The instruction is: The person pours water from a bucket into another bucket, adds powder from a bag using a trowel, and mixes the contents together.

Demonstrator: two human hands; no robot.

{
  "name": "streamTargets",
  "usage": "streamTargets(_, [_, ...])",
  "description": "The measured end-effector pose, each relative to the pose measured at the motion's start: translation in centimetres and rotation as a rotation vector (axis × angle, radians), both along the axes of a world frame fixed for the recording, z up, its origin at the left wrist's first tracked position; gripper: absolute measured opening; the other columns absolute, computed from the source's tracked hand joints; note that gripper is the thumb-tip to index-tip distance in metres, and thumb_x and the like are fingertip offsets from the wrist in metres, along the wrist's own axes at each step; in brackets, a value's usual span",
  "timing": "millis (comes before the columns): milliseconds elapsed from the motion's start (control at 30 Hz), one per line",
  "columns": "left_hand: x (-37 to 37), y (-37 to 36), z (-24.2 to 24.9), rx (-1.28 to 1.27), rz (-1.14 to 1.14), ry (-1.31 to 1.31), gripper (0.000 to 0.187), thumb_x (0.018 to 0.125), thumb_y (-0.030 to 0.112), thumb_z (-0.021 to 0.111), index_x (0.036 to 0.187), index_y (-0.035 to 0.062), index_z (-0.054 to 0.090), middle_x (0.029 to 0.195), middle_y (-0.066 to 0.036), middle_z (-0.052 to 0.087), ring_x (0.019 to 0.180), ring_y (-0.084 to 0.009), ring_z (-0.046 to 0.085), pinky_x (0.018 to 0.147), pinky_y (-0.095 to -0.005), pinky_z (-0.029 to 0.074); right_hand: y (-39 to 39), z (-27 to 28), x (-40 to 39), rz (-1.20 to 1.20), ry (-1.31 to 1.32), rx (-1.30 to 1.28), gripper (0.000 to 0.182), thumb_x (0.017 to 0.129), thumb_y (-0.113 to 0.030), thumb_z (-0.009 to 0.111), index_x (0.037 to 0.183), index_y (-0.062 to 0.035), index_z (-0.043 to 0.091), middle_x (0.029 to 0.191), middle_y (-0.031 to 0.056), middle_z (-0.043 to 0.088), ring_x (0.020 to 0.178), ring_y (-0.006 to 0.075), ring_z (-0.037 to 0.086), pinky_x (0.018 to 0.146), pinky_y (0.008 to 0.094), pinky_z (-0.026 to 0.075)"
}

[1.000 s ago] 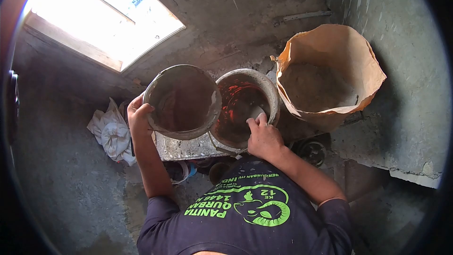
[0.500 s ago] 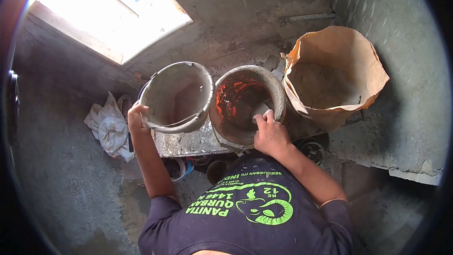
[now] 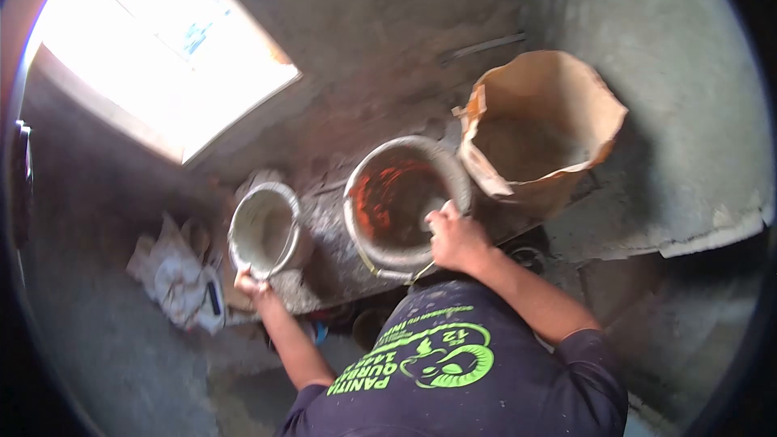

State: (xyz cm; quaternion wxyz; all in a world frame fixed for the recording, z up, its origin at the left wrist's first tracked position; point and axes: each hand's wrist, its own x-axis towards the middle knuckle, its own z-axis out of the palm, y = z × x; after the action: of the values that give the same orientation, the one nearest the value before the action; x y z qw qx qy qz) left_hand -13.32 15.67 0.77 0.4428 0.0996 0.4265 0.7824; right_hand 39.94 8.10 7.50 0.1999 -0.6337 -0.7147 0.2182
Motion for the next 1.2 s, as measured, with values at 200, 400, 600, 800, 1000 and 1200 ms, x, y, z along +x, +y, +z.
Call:
streamTargets(200, [-2.3,-2.2,-5.5,-0.068,0.167,-0.058,0.063,0.071,0.010,0.058,0.130,-0.0098,0.055,0.125,-0.021,0.063,0.116,-0.0406,0.061,0.104,-0.0515,0.051,-0.2,-0.3,-0.1,-0.065,-0.064,-0.013,0.041,0.086,-0.023,0.069,0.124,-0.0094,0.060,0.122,0.0197,0.056,0.096,0.0418,0.070,0.084,0.0525,0.059])
streamTargets(400, [-1.8,-5.3,-6.7,-0.087,0.175,0.027,0.064,0.085,0.026,0.066,0.140,-0.0042,0.053,0.136,-0.017,0.060,0.122,-0.0356,0.059,0.105,-0.0476,0.047,0.4,2.5,-1.0,-0.055,-0.255,-0.122,0.039,0.086,-0.017,0.067,0.122,-0.0047,0.058,0.115,0.0249,0.059,0.095,0.0411,0.071,0.079,0.0517,0.059])
streamTargets(600, [4.0,-7.9,-7.1,-0.077,0.339,-0.208,0.071,0.093,0.056,0.054,0.137,0.0004,0.054,0.132,-0.019,0.061,0.120,-0.0379,0.059,0.106,-0.0560,0.045,3.9,5.3,0.2,0.041,-0.506,-0.209,0.033,0.082,-0.013,0.067,0.112,-0.0015,0.064,0.100,0.0185,0.073,0.098,0.0333,0.074,0.079,0.0442,0.059])
streamTargets(800, [14.7,-11.8,-9.1,-0.208,-0.053,-0.421,0.029,0.093,0.037,0.063,0.095,0.0077,0.061,0.118,-0.016,0.067,0.112,-0.0414,0.063,0.107,-0.0654,0.045,3.9,9.5,5.0,0.148,-0.498,0.214,0.031,0.079,-0.015,0.074,0.109,-0.0080,0.069,0.094,0.0121,0.071,0.090,0.0312,0.073,0.076,0.0436,0.058])
streamTargets(1000, [24.2,-9.7,-3.6,-0.249,-0.492,-0.200,0.042,0.100,0.047,0.053,0.112,0.0074,0.061,0.121,-0.014,0.064,0.116,-0.0370,0.060,0.101,-0.0639,0.049,2.1,12.6,10.4,0.152,-0.179,0.397,0.039,0.079,-0.012,0.077,0.116,-0.0041,0.068,0.100,0.0128,0.066,0.093,0.0352,0.068,0.080,0.0457,0.055])
streamTargets(1200, [26.4,-6.7,-1.8,-0.236,-0.619,-0.008,0.043,0.100,0.049,0.050,0.116,0.0100,0.061,0.114,-0.009,0.065,0.105,-0.0292,0.063,0.089,-0.0516,0.057,0.3,10.8,11.4,0.140,-0.089,0.559,0.041,0.076,-0.006,0.075,0.115,-0.0013,0.066,0.105,0.0142,0.065,0.095,0.0360,0.067,0.082,0.0456,0.055])
